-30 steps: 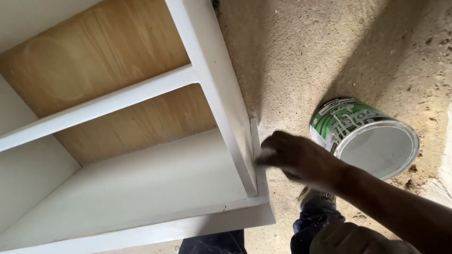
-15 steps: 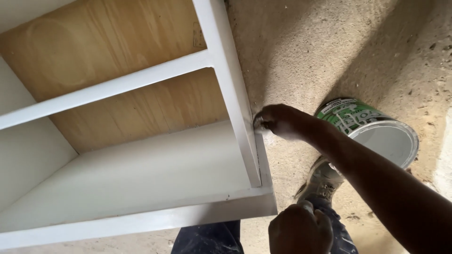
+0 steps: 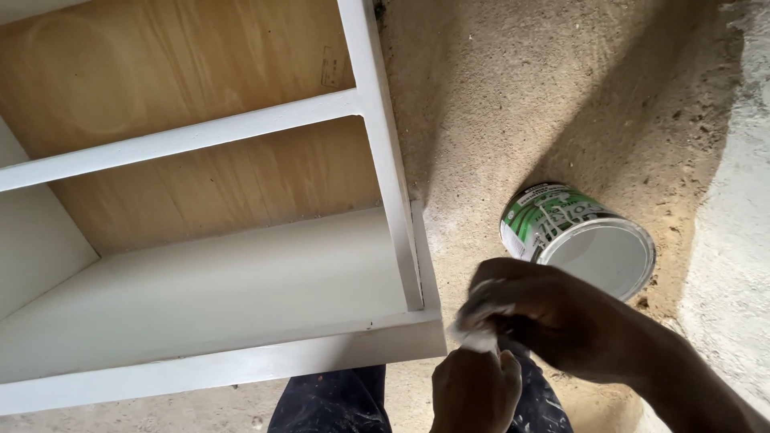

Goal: Applying white filler to the edges and seams of a wooden shelf unit using fingers to scoop and spread the material.

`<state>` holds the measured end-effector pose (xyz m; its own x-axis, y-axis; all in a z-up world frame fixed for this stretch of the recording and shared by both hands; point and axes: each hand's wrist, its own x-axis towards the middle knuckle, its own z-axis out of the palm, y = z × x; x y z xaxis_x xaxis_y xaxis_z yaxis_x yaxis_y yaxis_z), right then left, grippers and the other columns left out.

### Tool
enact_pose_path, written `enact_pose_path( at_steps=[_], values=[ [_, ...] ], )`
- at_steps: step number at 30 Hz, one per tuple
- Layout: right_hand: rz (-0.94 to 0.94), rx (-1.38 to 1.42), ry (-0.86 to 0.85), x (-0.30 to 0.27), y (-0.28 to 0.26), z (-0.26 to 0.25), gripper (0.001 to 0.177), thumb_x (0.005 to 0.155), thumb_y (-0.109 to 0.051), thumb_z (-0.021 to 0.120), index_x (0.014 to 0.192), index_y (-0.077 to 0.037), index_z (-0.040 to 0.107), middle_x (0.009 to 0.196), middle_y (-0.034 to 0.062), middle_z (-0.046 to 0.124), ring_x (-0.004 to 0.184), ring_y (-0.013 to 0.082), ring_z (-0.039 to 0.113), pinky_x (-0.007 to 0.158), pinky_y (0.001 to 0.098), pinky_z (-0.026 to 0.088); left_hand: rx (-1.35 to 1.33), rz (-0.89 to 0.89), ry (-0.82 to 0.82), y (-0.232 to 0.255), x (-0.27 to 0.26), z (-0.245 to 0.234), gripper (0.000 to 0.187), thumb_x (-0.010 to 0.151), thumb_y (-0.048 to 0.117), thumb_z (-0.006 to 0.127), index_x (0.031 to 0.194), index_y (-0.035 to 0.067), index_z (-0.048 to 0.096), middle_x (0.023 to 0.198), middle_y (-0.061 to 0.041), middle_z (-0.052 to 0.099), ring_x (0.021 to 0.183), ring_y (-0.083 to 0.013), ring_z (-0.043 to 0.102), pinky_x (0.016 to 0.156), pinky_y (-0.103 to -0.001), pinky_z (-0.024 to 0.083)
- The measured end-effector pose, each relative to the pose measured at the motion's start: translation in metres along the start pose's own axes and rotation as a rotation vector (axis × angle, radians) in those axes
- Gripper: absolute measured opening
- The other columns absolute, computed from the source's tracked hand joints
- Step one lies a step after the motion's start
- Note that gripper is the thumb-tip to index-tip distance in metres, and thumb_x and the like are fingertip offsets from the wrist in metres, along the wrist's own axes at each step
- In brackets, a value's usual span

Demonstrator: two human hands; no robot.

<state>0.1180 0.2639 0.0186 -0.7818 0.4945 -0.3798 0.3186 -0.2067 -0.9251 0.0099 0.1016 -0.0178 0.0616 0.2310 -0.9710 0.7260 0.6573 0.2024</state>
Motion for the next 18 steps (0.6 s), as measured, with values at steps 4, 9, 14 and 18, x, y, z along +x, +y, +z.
enact_pose_path(
  at_steps=[4, 9, 14, 18],
  values=[
    [0.390, 0.002, 0.406, -0.029, 0.028, 0.013, 0.027, 0.092, -0.026, 0.065, 0.104, -0.012, 0.084, 0.099, -0.0003, 0.081, 0.094, 0.0108, 0.078, 0.085, 0.0252, 0.056, -0.139, 0.021, -0.083, 0.010, -0.005, -0.023, 0.038, 0.101, 0.037, 0.049, 0.121, 0.009, 0.066, 0.118, -0.011, 0.071, 0.111, -0.0294, 0.067, 0.094, -0.047, 0.052],
    [0.569, -0.007, 0.601, -0.044, 0.055, 0.043, 0.029, 0.090, -0.014, 0.065, 0.115, -0.011, 0.080, 0.115, 0.0012, 0.078, 0.108, 0.0134, 0.074, 0.090, 0.0272, 0.056, -0.309, -0.043, -0.086, 0.016, -0.009, -0.036, 0.039, 0.101, 0.038, 0.046, 0.125, 0.015, 0.066, 0.118, -0.008, 0.073, 0.103, -0.0245, 0.072, 0.089, -0.042, 0.056],
    [0.795, -0.087, 0.854, -0.058, 0.049, 0.072, 0.021, 0.089, -0.010, 0.070, 0.107, -0.012, 0.079, 0.114, 0.0010, 0.077, 0.107, 0.0159, 0.074, 0.090, 0.0314, 0.056, -0.443, -0.100, -0.083, 0.016, -0.009, -0.031, 0.033, 0.098, 0.036, 0.049, 0.117, 0.019, 0.070, 0.119, -0.002, 0.075, 0.108, -0.0197, 0.071, 0.090, -0.037, 0.055],
    [0.869, 0.058, 1.131, -0.076, 0.067, 0.093, 0.020, 0.090, -0.013, 0.078, 0.106, -0.005, 0.070, 0.108, 0.0084, 0.078, 0.100, 0.0152, 0.074, 0.086, 0.0283, 0.057, -0.533, -0.072, -0.087, 0.018, -0.011, -0.022, 0.035, 0.096, 0.036, 0.054, 0.122, 0.020, 0.069, 0.121, -0.002, 0.076, 0.105, -0.0185, 0.075, 0.090, -0.035, 0.056]
  ],
)
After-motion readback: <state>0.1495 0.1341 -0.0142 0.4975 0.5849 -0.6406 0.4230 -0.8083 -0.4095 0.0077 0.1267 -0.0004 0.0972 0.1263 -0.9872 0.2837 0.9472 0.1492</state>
